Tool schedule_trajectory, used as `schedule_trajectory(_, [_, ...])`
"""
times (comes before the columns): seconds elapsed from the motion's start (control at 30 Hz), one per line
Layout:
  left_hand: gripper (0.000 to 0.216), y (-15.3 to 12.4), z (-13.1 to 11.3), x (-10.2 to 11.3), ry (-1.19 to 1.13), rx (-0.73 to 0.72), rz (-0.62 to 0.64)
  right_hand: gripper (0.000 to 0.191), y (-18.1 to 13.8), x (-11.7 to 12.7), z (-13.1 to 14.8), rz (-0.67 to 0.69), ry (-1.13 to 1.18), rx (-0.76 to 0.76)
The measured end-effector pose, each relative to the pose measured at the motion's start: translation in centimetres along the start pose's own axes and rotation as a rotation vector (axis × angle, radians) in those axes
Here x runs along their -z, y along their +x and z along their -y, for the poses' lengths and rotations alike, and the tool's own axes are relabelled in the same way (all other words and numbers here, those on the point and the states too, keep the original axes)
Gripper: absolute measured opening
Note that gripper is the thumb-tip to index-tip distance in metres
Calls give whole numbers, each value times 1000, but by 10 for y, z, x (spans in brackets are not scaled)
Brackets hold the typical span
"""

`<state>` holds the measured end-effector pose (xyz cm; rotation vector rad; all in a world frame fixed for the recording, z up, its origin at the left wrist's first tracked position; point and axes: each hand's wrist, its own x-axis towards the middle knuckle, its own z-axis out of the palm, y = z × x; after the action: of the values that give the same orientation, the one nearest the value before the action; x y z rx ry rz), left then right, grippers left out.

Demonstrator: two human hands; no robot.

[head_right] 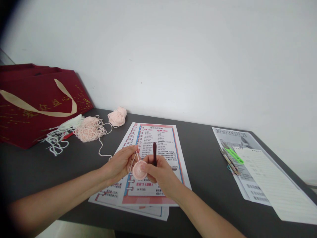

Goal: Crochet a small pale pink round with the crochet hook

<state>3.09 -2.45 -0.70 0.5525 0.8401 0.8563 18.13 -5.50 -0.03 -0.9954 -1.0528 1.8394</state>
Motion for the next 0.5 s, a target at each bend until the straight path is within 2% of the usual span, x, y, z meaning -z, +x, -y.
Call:
schedule_trajectory(0.37, [29,2,-1,0,16,78,-30,24,0,1,0,17,31,7])
schedule_trajectory(0.5, [27,2,-6,3,-13,89,39,25,0,1,1,-13,34,21])
